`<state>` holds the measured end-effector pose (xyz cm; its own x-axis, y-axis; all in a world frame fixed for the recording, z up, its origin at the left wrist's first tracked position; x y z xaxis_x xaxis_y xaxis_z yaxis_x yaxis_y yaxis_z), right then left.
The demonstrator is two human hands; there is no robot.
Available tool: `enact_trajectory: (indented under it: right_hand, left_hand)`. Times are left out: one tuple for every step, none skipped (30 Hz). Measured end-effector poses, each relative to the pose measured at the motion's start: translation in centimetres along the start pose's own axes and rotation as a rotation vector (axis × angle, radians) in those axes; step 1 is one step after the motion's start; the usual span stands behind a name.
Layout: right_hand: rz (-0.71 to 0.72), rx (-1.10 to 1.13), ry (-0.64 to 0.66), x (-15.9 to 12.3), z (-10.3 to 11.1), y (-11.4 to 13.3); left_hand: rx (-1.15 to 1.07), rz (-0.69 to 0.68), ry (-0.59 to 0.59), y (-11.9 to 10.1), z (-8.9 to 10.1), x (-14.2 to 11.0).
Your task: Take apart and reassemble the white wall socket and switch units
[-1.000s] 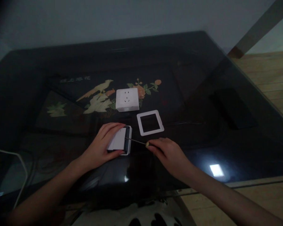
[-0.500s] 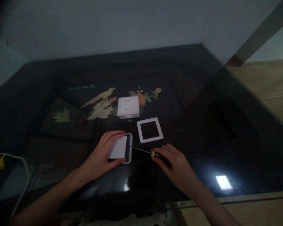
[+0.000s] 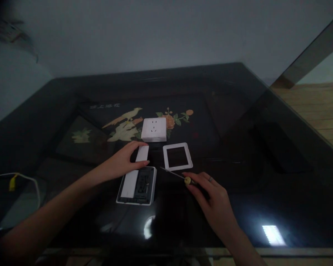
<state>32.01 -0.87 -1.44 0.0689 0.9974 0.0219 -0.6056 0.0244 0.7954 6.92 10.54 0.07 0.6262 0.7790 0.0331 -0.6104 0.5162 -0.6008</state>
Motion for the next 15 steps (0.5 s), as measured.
enact_trajectory:
  right_hand:
    - [-0.007,-0.013,-0.006,-0.1,0.0,-0.1]
    - [-0.012,-0.028,-0.01,-0.1,0.0,-0.2]
    - [-0.014,-0.045,-0.013,-0.1,0.0,-0.3]
    - [-0.015,-0.058,-0.014,-0.1,0.0,-0.4]
    - [-0.013,-0.069,-0.011,0.0,0.0,-0.4]
    - [-0.009,-0.077,-0.006,0.0,-0.1,-0.4]
    - [-0.004,-0.083,0.003,0.1,-0.2,-0.4]
    - [0.0,-0.087,0.013,0.1,-0.3,-0.3]
    - [0.002,-0.089,0.022,0.1,-0.4,-0.3]
    - [0.001,-0.088,0.025,0.1,-0.5,-0.3]
    - [-0.004,-0.08,0.017,0.1,-0.5,-0.3]
    - [-0.017,-0.067,-0.003,0.1,-0.4,-0.3]
    - [-0.034,-0.052,-0.027,0.0,-0.2,-0.4]
    - [-0.052,-0.037,-0.056,-0.1,0.0,-0.5]
    - [-0.066,-0.021,-0.08,-0.2,0.3,-0.5]
  left_hand:
    - [0.002,0.01,0.017,0.6,-0.3,0.5]
    - [0.007,0.017,0.025,1.0,-0.5,0.8]
    - [0.017,0.022,0.023,1.3,-0.8,1.1]
    - [0.03,0.029,0.017,1.4,-0.9,1.4]
    - [0.043,0.034,0.01,1.5,-1.1,1.6]
    - [0.054,0.038,0.002,1.5,-1.3,1.7]
    - [0.063,0.04,-0.007,1.5,-1.4,1.9]
    - [0.068,0.039,-0.015,1.6,-1.6,2.0]
    - [0.07,0.034,-0.025,1.6,-1.7,2.2]
    - [0.069,0.024,-0.034,1.7,-1.8,2.3]
    - [0.067,0.012,-0.044,1.8,-1.8,2.4]
    - [0.063,-0.002,-0.056,2.0,-1.8,2.4]
    - [0.058,-0.017,-0.069,2.0,-1.8,2.4]
    - [0.05,-0.032,-0.084,2.1,-1.6,2.4]
    - [0.04,-0.049,-0.101,2.0,-1.4,2.1]
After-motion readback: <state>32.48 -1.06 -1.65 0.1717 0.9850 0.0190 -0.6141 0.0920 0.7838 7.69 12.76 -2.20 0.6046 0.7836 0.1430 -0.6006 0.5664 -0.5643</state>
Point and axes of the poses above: each hand's wrist, its own x-axis towards the middle knuckle, its own z-axis out of the back of the hand, y = z × x, the point moved 4 cm from there along x, towards the middle knuckle, and after that the axes turned 14 degrees about -z, right-handed, at the moved point
